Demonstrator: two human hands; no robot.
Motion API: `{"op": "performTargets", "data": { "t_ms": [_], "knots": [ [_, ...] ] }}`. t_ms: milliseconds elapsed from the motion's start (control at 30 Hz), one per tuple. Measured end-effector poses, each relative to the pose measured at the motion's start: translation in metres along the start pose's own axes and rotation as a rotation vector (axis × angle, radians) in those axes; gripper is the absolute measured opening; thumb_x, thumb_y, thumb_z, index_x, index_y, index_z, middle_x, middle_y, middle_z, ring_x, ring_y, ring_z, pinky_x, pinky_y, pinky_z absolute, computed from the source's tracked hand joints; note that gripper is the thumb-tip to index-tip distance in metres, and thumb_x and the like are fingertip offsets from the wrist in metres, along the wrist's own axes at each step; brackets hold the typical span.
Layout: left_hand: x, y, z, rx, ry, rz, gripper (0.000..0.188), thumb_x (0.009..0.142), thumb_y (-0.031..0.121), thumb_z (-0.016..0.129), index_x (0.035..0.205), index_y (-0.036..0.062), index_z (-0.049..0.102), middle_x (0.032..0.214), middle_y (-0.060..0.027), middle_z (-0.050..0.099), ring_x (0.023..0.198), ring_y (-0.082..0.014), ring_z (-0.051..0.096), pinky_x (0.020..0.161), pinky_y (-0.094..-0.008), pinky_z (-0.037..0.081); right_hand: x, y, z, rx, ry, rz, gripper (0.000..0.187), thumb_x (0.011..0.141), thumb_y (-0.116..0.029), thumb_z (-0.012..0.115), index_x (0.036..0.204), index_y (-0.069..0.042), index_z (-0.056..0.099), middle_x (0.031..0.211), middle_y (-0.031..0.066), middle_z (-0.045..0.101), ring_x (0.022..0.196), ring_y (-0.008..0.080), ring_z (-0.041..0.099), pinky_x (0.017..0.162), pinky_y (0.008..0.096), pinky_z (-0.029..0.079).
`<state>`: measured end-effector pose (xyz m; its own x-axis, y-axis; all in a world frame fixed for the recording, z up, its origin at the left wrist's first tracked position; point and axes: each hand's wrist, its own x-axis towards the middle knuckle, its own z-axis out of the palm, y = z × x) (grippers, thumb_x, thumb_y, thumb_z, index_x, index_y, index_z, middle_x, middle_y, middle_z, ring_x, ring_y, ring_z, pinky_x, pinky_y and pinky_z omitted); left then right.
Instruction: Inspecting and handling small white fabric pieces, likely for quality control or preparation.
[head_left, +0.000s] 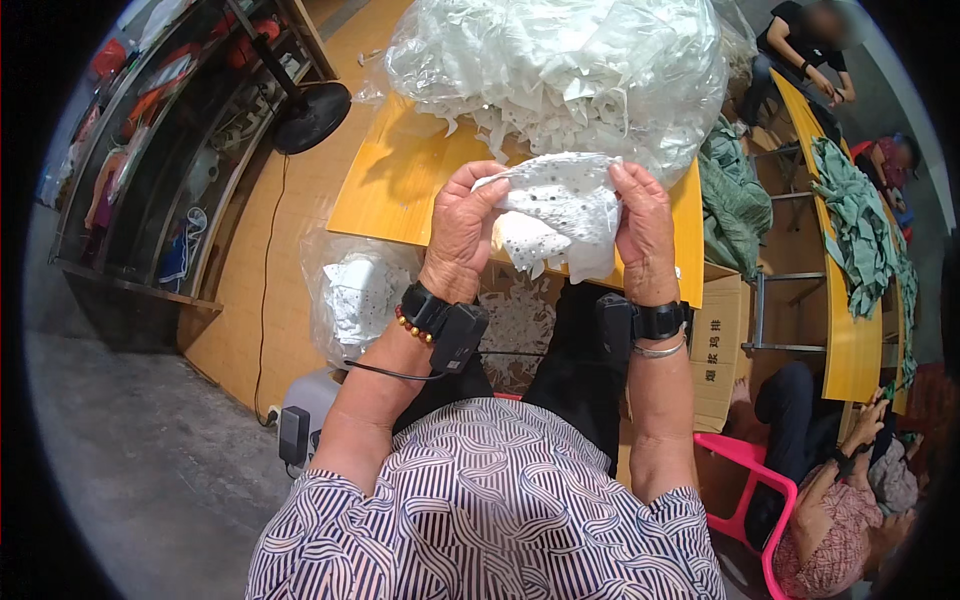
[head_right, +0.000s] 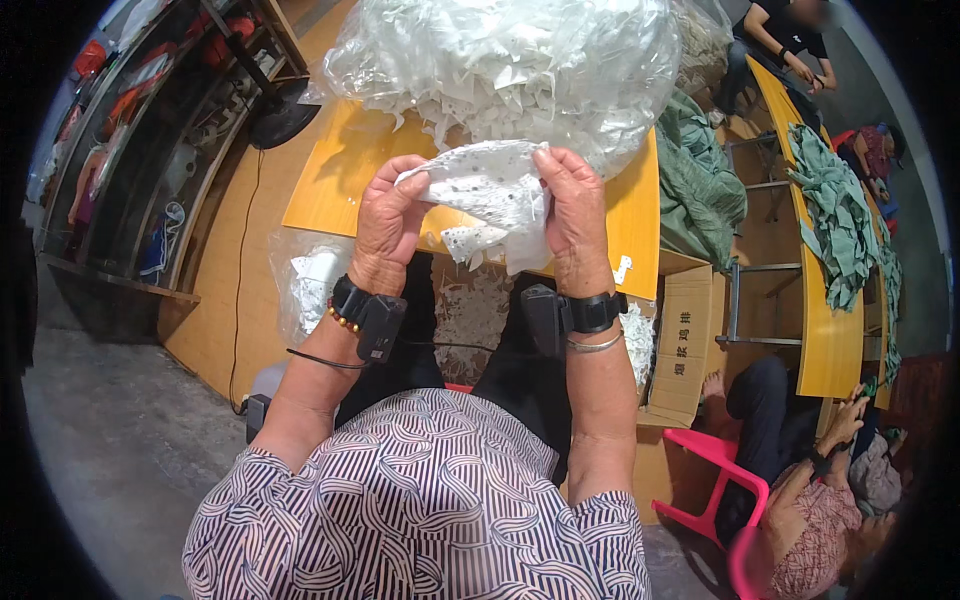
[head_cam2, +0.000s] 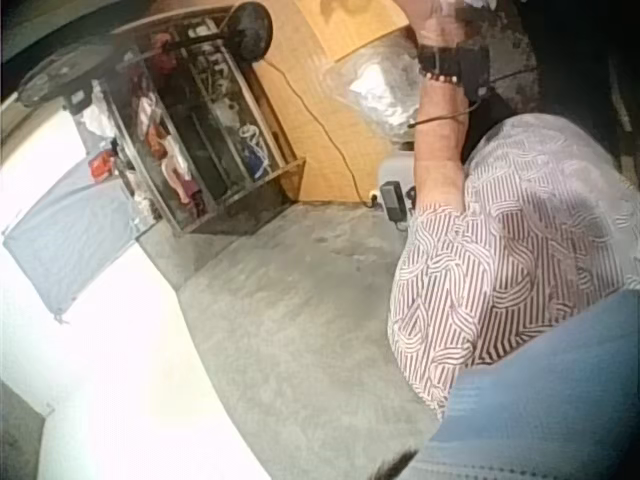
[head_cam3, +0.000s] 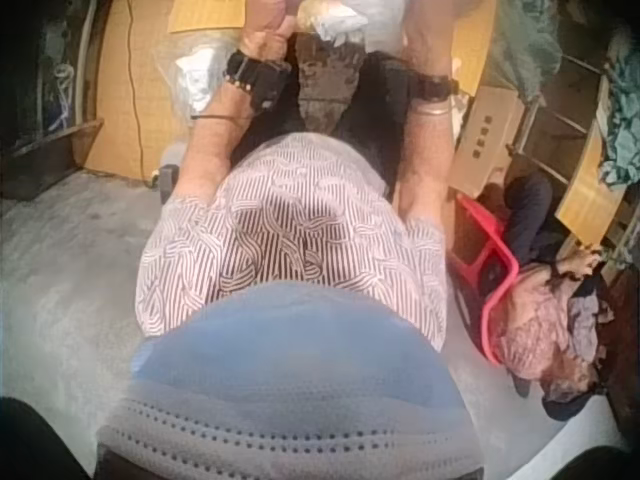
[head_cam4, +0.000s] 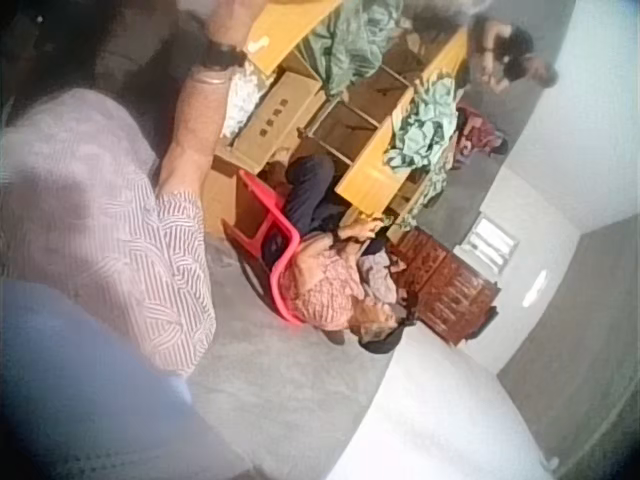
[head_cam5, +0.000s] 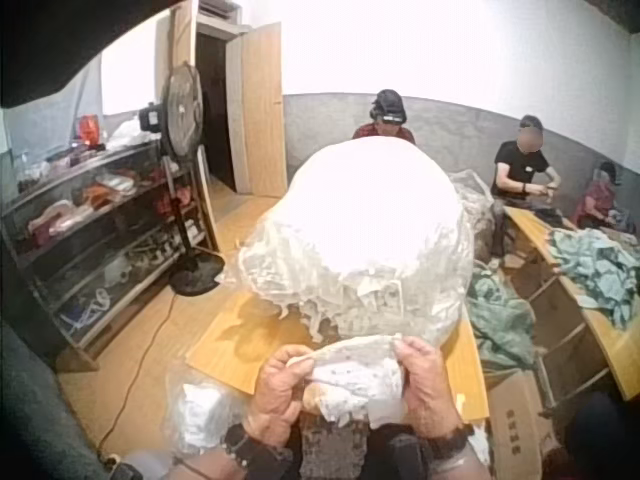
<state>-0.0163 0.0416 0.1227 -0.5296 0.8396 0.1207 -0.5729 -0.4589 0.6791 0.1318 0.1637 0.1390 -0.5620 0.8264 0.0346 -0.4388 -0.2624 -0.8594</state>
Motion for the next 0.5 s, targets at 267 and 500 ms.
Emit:
{"op": "performTargets", "data": {
  "t_ms": [267,500],
  "knots": [
    [0.015,0.000,0.002,-0.274,-0.144,-0.088,0.013,0.080,0.003,0.053,0.093,0.0033,0.054,0.090,-0.0090,0.060,0.086,-0.0197,0.058,0.082,-0.0342,0.045,-0.010,-0.008,-0.011,-0.391,-0.027,-0.070,0.014,0.079,-0.009,0.059,0.090,0.000,0.061,0.075,-0.0018,0.057,0.067,0.0038,0.049,0.065,0.0184,0.040],
    [0.018,0.014,0.026,-0.087,-0.173,-0.014,0.015,0.075,-0.006,0.052,0.086,0.0014,0.057,0.085,-0.0085,0.061,0.079,-0.0156,0.059,0.073,-0.0263,0.048,-0.015,-0.048,0.015,-0.662,0.163,-0.498,0.017,0.081,-0.013,0.056,0.089,0.001,0.060,0.082,0.0008,0.055,0.071,0.0065,0.049,0.066,0.0203,0.041]
  ]
}}
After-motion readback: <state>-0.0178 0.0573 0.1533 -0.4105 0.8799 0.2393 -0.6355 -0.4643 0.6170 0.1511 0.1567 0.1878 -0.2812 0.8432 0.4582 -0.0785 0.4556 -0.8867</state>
